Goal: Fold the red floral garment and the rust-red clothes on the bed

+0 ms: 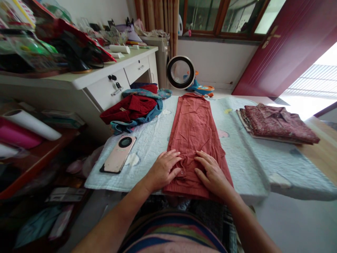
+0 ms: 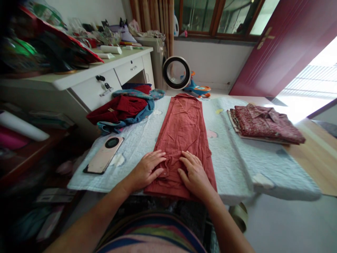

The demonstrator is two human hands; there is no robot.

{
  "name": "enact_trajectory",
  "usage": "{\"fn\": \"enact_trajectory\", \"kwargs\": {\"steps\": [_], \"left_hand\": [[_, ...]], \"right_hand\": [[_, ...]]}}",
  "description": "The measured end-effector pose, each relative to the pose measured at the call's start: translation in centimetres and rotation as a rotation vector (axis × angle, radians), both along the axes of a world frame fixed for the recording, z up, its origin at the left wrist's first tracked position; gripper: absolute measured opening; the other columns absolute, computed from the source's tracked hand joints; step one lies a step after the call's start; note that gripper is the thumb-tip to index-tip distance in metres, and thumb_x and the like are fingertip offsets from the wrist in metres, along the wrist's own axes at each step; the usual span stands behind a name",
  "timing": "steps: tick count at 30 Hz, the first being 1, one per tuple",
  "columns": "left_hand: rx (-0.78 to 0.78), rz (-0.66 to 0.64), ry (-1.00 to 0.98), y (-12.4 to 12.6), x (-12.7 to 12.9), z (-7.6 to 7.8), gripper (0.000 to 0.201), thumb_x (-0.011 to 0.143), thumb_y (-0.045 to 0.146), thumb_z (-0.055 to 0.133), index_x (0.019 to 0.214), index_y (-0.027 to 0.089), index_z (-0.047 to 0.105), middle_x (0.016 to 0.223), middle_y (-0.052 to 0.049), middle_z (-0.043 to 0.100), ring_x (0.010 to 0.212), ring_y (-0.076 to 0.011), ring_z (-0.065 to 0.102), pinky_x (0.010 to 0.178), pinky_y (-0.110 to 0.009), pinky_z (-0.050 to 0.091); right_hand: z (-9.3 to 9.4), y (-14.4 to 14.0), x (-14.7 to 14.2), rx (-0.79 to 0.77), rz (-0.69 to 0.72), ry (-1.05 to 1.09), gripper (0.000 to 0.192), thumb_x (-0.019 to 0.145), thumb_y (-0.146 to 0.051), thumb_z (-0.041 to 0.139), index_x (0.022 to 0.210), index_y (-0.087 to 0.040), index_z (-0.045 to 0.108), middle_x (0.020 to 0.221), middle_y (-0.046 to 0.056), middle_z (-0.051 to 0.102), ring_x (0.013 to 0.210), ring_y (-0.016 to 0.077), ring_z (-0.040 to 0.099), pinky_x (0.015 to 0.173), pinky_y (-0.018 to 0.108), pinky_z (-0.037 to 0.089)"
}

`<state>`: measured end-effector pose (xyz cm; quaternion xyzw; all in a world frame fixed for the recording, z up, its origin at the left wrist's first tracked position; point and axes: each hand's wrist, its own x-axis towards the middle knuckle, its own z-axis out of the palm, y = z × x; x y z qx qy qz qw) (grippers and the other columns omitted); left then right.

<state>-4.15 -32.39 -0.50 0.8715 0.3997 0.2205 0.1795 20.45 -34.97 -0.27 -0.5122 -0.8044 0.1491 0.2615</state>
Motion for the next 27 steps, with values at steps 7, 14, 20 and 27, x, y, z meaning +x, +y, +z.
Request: {"fn": "enact_trajectory", "kwargs": {"steps": [7, 14, 20, 27], "left_hand": [[-0.009, 0.006, 0.035, -0.2, -0.3, -1.1, 0.037, 0.091, 0.034, 0.057, 0.125, 0.022, 0.060, 0.140, -0.009, 0.056, 0.136, -0.0261, 0.042, 0.114, -0.051, 0.032], [0.078, -0.083, 0.016, -0.5, 1.2, 0.4, 0.049, 0.086, 0.013, 0.053, 0.134, 0.022, 0.053, 0.147, -0.009, 0.049, 0.140, -0.0238, 0.038, 0.118, -0.052, 0.025], [0.011, -0.148, 0.016, 0.0, 3.1, 0.6, 0.038, 0.092, 0.025, 0.054, 0.128, 0.019, 0.057, 0.145, -0.009, 0.051, 0.135, -0.0215, 0.045, 0.115, -0.042, 0.036], [0.006, -0.128, 0.079, -0.4, 3.3, 0.3, 0.039, 0.088, 0.027, 0.059, 0.127, 0.018, 0.058, 0.142, -0.009, 0.054, 0.133, -0.0219, 0.046, 0.115, -0.042, 0.035]], "right_hand": [[-0.8, 0.0, 0.4, -0.027, 0.004, 0.016, 0.036, 0.089, -0.028, 0.056, 0.124, -0.021, 0.059, 0.143, 0.012, 0.050, 0.136, 0.0254, 0.041, 0.113, 0.052, 0.034], [-0.7, -0.1, 0.3, -0.047, -0.013, 0.013, 0.035, 0.089, -0.029, 0.056, 0.123, -0.019, 0.058, 0.143, 0.012, 0.049, 0.137, 0.0234, 0.040, 0.114, 0.048, 0.032], [-0.8, 0.0, 0.3, -0.052, -0.014, 0.040, 0.035, 0.089, -0.028, 0.057, 0.123, -0.020, 0.058, 0.144, 0.011, 0.049, 0.136, 0.0235, 0.040, 0.114, 0.048, 0.032], [-1.2, -0.2, 0.2, -0.026, -0.028, 0.093, 0.035, 0.088, -0.028, 0.058, 0.122, -0.022, 0.060, 0.142, 0.009, 0.051, 0.135, 0.0244, 0.042, 0.114, 0.048, 0.033]]}}
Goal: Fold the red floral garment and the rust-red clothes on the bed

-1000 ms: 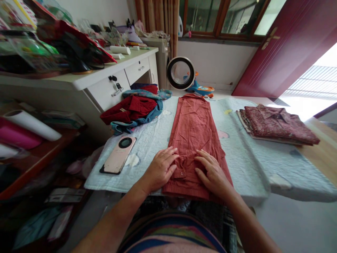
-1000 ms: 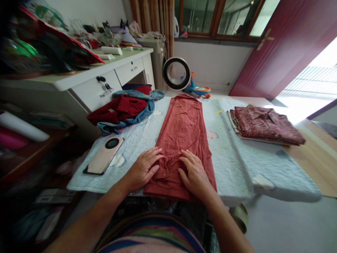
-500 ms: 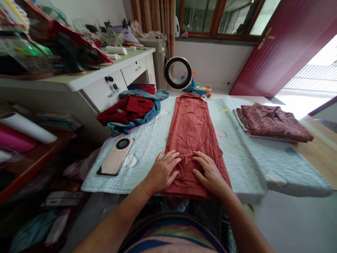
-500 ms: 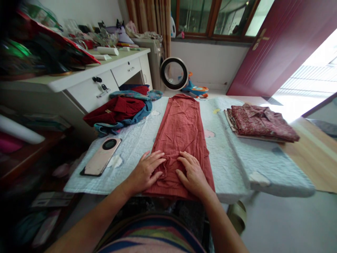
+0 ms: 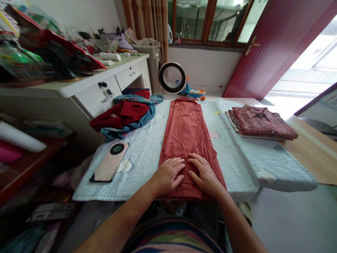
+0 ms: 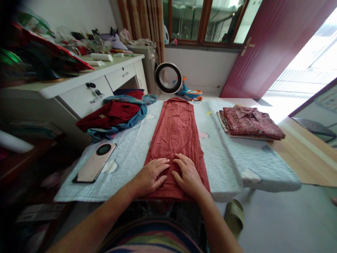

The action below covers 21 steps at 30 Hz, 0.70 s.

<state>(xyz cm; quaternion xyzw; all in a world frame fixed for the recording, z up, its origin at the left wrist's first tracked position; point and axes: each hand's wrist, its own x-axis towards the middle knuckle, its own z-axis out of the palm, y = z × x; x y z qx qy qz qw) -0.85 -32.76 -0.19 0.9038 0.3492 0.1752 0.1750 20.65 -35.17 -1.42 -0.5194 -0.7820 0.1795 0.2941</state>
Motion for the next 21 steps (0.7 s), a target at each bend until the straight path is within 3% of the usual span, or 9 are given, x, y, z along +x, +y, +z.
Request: {"fn": "enact_trajectory", "kwargs": {"steps": [6, 9, 12, 15, 18, 21], "left_hand": [[0.031, -0.032, 0.036, 1.8, 1.2, 1.9, 0.024, 0.092, 0.028, 0.054, 0.111, 0.019, 0.064, 0.118, -0.007, 0.067, 0.113, -0.0211, 0.059, 0.105, -0.038, 0.045], [0.097, -0.029, 0.003, 4.2, 3.3, 2.2, 0.028, 0.095, 0.021, 0.044, 0.115, 0.018, 0.063, 0.124, -0.007, 0.065, 0.117, -0.0188, 0.058, 0.107, -0.034, 0.043], [0.135, -0.023, 0.035, 6.6, 5.5, 1.2, 0.036, 0.095, 0.017, 0.038, 0.124, 0.014, 0.059, 0.137, -0.009, 0.058, 0.130, -0.0184, 0.050, 0.114, -0.034, 0.035], [0.098, 0.015, 0.129, 8.0, 6.6, -0.5, 0.041, 0.098, 0.028, 0.037, 0.133, 0.013, 0.054, 0.146, -0.011, 0.050, 0.137, -0.0208, 0.042, 0.116, -0.038, 0.031], [0.064, 0.059, 0.160, 8.3, 6.6, -1.8, 0.048, 0.099, 0.040, 0.036, 0.140, 0.018, 0.048, 0.152, -0.008, 0.042, 0.142, -0.0225, 0.036, 0.117, -0.043, 0.028], [0.049, 0.054, 0.172, 8.0, 6.2, -2.2, 0.052, 0.097, 0.044, 0.037, 0.143, 0.020, 0.043, 0.156, -0.007, 0.036, 0.145, -0.0231, 0.030, 0.118, -0.045, 0.025]], "right_hand": [[1.4, 1.0, 0.5, 0.040, -0.064, 0.092, 0.023, 0.092, -0.020, 0.048, 0.107, -0.023, 0.065, 0.121, 0.008, 0.063, 0.116, 0.0206, 0.057, 0.102, 0.039, 0.045], [1.6, 2.0, 0.9, 0.100, -0.117, 0.042, 0.022, 0.092, -0.020, 0.048, 0.104, -0.021, 0.066, 0.118, 0.008, 0.064, 0.112, 0.0213, 0.057, 0.101, 0.040, 0.045], [1.0, 2.7, 1.0, 0.119, -0.145, -0.035, 0.024, 0.091, -0.020, 0.049, 0.108, -0.019, 0.066, 0.120, 0.010, 0.063, 0.112, 0.0227, 0.056, 0.102, 0.041, 0.044], [0.2, 2.6, 1.0, 0.120, -0.160, -0.086, 0.026, 0.092, -0.020, 0.048, 0.111, -0.019, 0.066, 0.121, 0.010, 0.062, 0.113, 0.0229, 0.056, 0.103, 0.041, 0.043], [-0.3, 2.3, 1.2, 0.119, -0.171, -0.107, 0.025, 0.093, -0.023, 0.048, 0.110, -0.020, 0.067, 0.118, 0.009, 0.063, 0.110, 0.0224, 0.057, 0.101, 0.040, 0.044], [-0.1, 2.2, 1.8, 0.094, -0.169, -0.131, 0.019, 0.093, -0.026, 0.051, 0.102, -0.021, 0.067, 0.107, 0.008, 0.064, 0.100, 0.0209, 0.059, 0.092, 0.037, 0.046]]}}
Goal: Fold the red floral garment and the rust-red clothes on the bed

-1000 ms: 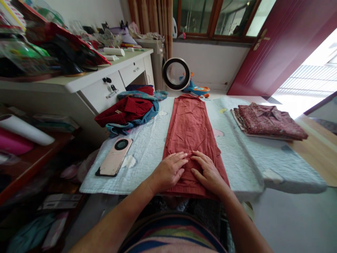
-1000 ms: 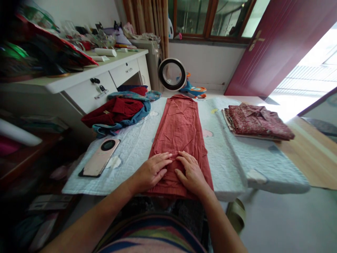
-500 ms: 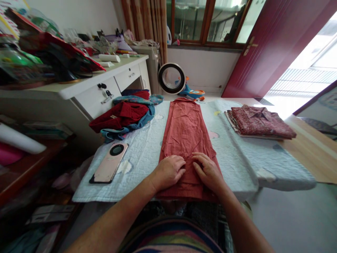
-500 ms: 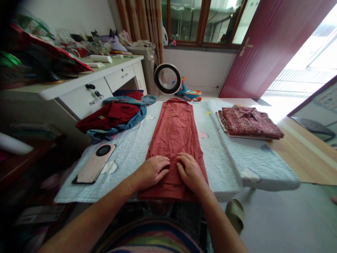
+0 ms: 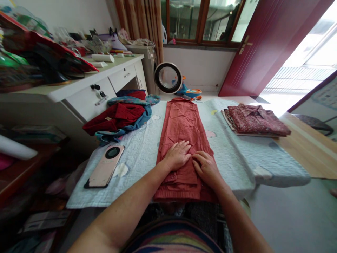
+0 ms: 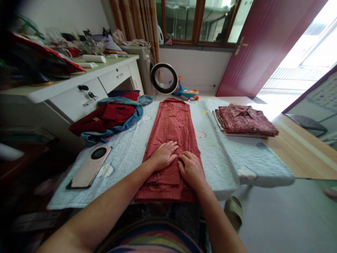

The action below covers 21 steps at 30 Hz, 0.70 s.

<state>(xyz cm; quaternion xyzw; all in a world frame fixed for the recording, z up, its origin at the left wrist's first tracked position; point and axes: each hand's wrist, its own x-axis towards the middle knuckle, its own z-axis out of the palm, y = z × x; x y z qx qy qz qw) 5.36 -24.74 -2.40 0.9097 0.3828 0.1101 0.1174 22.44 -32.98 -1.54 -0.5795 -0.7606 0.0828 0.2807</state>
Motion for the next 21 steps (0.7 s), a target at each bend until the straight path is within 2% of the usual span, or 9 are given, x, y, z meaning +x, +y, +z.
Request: {"fn": "enact_trajectory", "kwargs": {"steps": [5, 7, 11, 16, 21], "left_hand": [[-0.019, -0.009, 0.008, -0.2, -0.1, 0.4, 0.059, 0.094, 0.049, 0.042, 0.145, 0.020, 0.040, 0.157, -0.007, 0.033, 0.146, -0.0234, 0.025, 0.119, -0.045, 0.022], [-0.034, -0.011, 0.014, -0.2, -0.1, 0.5, 0.063, 0.091, 0.053, 0.045, 0.145, 0.020, 0.039, 0.158, -0.008, 0.033, 0.147, -0.0241, 0.024, 0.119, -0.046, 0.021], [-0.061, -0.031, 0.008, -0.1, -0.2, 0.4, 0.073, 0.087, 0.060, 0.049, 0.147, 0.020, 0.037, 0.158, -0.009, 0.031, 0.147, -0.0249, 0.023, 0.120, -0.046, 0.020], [-0.069, -0.043, 0.001, 0.0, -0.3, 0.3, 0.081, 0.083, 0.067, 0.051, 0.147, 0.019, 0.037, 0.159, -0.010, 0.030, 0.148, -0.0256, 0.021, 0.120, -0.047, 0.017], [-0.057, -0.028, 0.006, 0.0, -0.3, 0.1, 0.085, 0.080, 0.069, 0.053, 0.147, 0.019, 0.038, 0.159, -0.010, 0.028, 0.149, -0.0287, 0.015, 0.120, -0.052, 0.014]], "right_hand": [[1.2, 0.8, 0.6, -0.054, -0.018, -0.071, 0.016, 0.092, -0.026, 0.052, 0.082, -0.021, 0.064, 0.085, 0.005, 0.063, 0.082, 0.0194, 0.059, 0.081, 0.034, 0.046], [1.4, 1.4, 0.6, -0.015, -0.021, -0.067, 0.017, 0.093, -0.023, 0.050, 0.088, -0.021, 0.065, 0.092, 0.007, 0.066, 0.089, 0.0203, 0.060, 0.085, 0.036, 0.046], [0.3, 2.2, 0.6, 0.046, 0.046, -0.045, 0.028, 0.093, -0.019, 0.045, 0.112, -0.021, 0.065, 0.123, 0.008, 0.064, 0.114, 0.0214, 0.057, 0.099, 0.039, 0.042], [-1.1, 2.3, 1.0, 0.044, 0.031, -0.039, 0.027, 0.092, -0.022, 0.048, 0.113, -0.024, 0.066, 0.121, 0.007, 0.066, 0.112, 0.0214, 0.058, 0.100, 0.041, 0.040], [-0.6, 1.9, 0.7, 0.044, -0.031, -0.062, 0.026, 0.089, -0.021, 0.049, 0.109, -0.024, 0.066, 0.119, 0.005, 0.065, 0.109, 0.0208, 0.058, 0.104, 0.043, 0.033]]}}
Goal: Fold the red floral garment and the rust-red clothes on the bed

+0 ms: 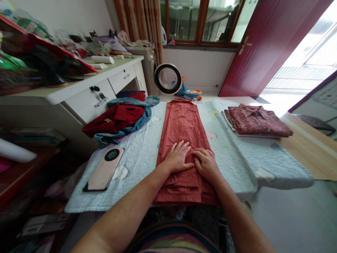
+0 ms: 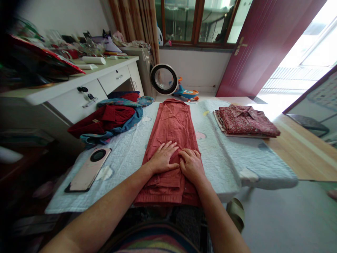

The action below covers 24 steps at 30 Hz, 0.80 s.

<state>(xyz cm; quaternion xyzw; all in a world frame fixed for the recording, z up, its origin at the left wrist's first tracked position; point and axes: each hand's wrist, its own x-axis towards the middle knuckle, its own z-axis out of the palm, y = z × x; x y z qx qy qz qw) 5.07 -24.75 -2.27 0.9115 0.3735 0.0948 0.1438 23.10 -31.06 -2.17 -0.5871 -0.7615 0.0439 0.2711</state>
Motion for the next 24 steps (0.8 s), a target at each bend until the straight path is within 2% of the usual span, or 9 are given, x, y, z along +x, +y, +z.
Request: {"fn": "enact_trajectory", "kwargs": {"steps": [6, 12, 14, 17, 20, 24], "left_hand": [[0.011, 0.031, 0.000, 0.0, 0.1, -0.2, 0.095, 0.077, 0.072, 0.053, 0.149, 0.015, 0.032, 0.160, -0.014, 0.023, 0.149, -0.0291, 0.016, 0.120, -0.049, 0.015], [0.015, 0.036, 0.018, 0.0, 0.1, -0.1, 0.095, 0.077, 0.071, 0.053, 0.149, 0.012, 0.031, 0.160, -0.016, 0.023, 0.149, -0.0289, 0.016, 0.120, -0.048, 0.015], [0.015, 0.037, 0.020, -0.1, 0.2, -0.1, 0.095, 0.078, 0.071, 0.052, 0.149, 0.012, 0.031, 0.160, -0.016, 0.023, 0.149, -0.0289, 0.016, 0.120, -0.048, 0.015], [0.011, 0.043, 0.022, -0.1, 0.3, -0.1, 0.095, 0.078, 0.071, 0.052, 0.149, 0.012, 0.031, 0.160, -0.016, 0.024, 0.149, -0.0293, 0.017, 0.120, -0.049, 0.015], [0.001, 0.047, 0.026, -0.1, 0.3, 0.0, 0.095, 0.077, 0.070, 0.054, 0.149, 0.013, 0.031, 0.160, -0.016, 0.023, 0.149, -0.0298, 0.017, 0.120, -0.050, 0.015], [-0.006, 0.047, 0.032, -0.1, 0.2, 0.1, 0.097, 0.075, 0.070, 0.056, 0.150, 0.014, 0.030, 0.160, -0.015, 0.022, 0.149, -0.0302, 0.017, 0.120, -0.050, 0.016]], "right_hand": [[0.6, 0.2, 0.0, -0.054, -0.004, 0.003, 0.030, 0.087, -0.021, 0.050, 0.113, -0.023, 0.065, 0.118, 0.006, 0.065, 0.108, 0.0214, 0.057, 0.100, 0.040, 0.036], [0.9, 0.5, 0.1, -0.126, 0.024, -0.069, 0.032, 0.093, -0.030, 0.046, 0.118, -0.026, 0.065, 0.123, 0.006, 0.063, 0.111, 0.0218, 0.057, 0.100, 0.041, 0.035], [0.9, 0.5, 0.0, -0.152, 0.002, -0.136, 0.038, 0.093, -0.030, 0.044, 0.127, -0.025, 0.061, 0.133, 0.007, 0.059, 0.123, 0.0234, 0.051, 0.106, 0.044, 0.030], [0.8, 0.7, -0.1, -0.215, -0.039, -0.235, 0.050, 0.093, -0.030, 0.042, 0.140, -0.020, 0.049, 0.150, 0.008, 0.045, 0.140, 0.0253, 0.034, 0.114, 0.050, 0.020], [0.8, 1.2, 0.3, -0.268, -0.055, -0.306, 0.056, 0.092, -0.034, 0.042, 0.146, -0.017, 0.043, 0.156, 0.008, 0.036, 0.145, 0.0268, 0.025, 0.115, 0.052, 0.016], [0.7, 2.3, 1.2, -0.280, -0.072, -0.353, 0.054, 0.096, -0.038, 0.036, 0.146, -0.021, 0.042, 0.156, 0.005, 0.036, 0.146, 0.0282, 0.022, 0.115, 0.055, 0.016]]}}
